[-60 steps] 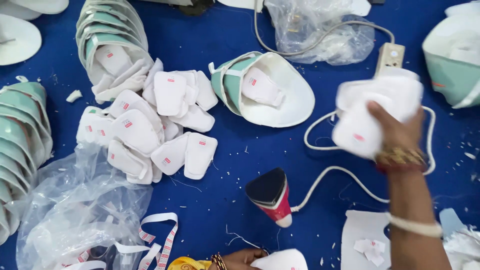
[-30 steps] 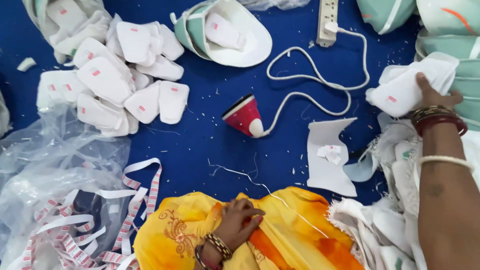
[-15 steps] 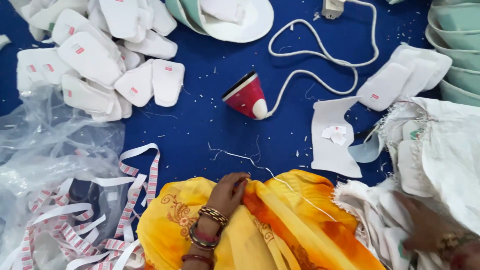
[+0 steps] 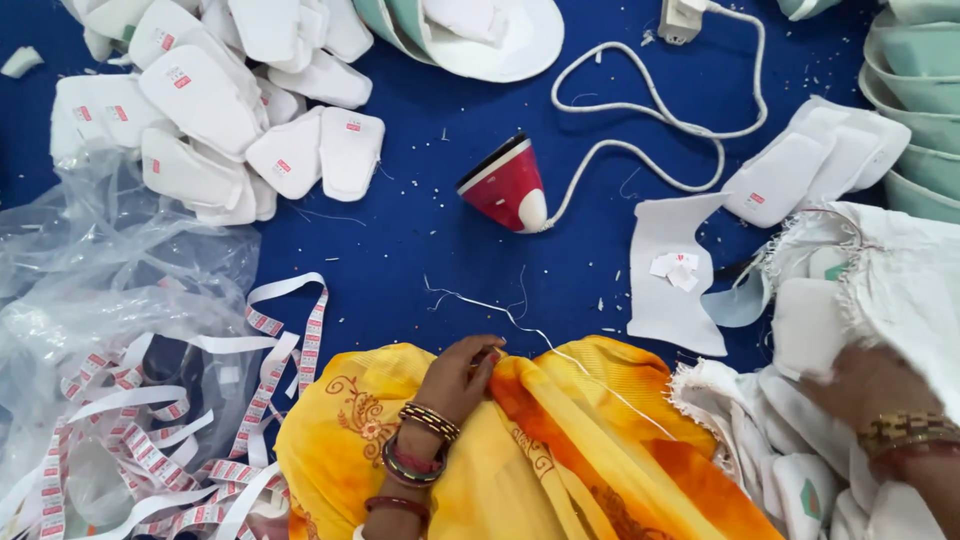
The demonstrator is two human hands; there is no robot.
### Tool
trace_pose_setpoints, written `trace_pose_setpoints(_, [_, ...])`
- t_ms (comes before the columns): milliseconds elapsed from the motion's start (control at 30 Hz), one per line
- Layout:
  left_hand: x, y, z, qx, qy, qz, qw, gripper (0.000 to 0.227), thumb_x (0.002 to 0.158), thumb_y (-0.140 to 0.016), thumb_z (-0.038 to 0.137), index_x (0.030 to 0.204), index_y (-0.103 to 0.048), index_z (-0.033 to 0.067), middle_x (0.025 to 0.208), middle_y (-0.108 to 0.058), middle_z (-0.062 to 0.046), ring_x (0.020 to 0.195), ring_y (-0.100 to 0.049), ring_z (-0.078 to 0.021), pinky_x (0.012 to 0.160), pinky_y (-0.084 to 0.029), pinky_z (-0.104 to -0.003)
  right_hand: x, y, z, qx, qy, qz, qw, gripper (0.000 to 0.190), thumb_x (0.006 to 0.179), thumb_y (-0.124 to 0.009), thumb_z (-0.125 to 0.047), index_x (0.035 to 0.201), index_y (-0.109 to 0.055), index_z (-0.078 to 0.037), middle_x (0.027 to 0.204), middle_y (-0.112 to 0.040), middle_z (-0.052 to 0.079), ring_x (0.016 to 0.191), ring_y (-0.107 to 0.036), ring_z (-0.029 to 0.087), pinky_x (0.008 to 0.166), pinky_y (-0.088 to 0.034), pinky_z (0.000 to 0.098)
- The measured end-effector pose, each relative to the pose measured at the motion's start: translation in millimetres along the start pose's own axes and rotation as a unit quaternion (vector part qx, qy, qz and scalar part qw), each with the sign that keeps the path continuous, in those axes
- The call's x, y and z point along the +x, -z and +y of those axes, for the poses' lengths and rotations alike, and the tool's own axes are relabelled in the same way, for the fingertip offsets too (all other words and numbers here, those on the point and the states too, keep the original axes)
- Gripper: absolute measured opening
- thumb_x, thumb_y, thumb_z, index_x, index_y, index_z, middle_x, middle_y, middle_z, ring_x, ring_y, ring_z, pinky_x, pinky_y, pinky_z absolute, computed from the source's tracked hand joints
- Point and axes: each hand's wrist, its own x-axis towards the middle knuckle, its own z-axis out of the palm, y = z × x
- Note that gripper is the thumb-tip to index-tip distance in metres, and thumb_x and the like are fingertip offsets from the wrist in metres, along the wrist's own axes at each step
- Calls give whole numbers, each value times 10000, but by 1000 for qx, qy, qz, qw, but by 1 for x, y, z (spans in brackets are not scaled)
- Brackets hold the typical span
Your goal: The person irons white fabric masks on a blue floor using a red electric iron. They pick up masks from a pile, press them with the iron, and place them aside. The person also handles a white plastic mask form and stacks it with others.
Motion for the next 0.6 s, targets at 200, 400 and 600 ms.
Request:
trace_pose_setpoints(200, [7, 0, 2, -9, 32, -7, 999, 228, 982, -611, 137, 1191, -686, 84, 1101, -747, -111, 962, -766, -212, 785, -606, -304, 56, 49, -9, 249, -7, 124, 961, 613, 839, -738, -587, 1153, -763, -60, 1167, -748, 203, 1088, -724, 378, 943, -567, 515])
trace_pose_setpoints(400, [9, -4, -10, -38, 103, -5, 994, 228, 981, -601, 117, 1191, -685, 87, 999, -776, -98, 901, -769, -171, 759, -599, -279, 180, 114, -35, 371, -5, 228, 900, 1074, 693, -853, -744, 1318, -583, 86, 1254, -658, 301, 1148, -641, 420, 987, -518, 476])
trace_pose_setpoints(600, [9, -11, -40, -56, 108, 30, 992, 245, 980, -588, 66, 1206, -681, 86, 942, -767, -69, 880, -753, -134, 774, -589, -258, 204, 142, -67, 470, -214, 106, 850, 1485, 531, -877, -811, 1501, -244, 118, 1415, -492, 333, 1252, -560, 437, 995, -487, 488])
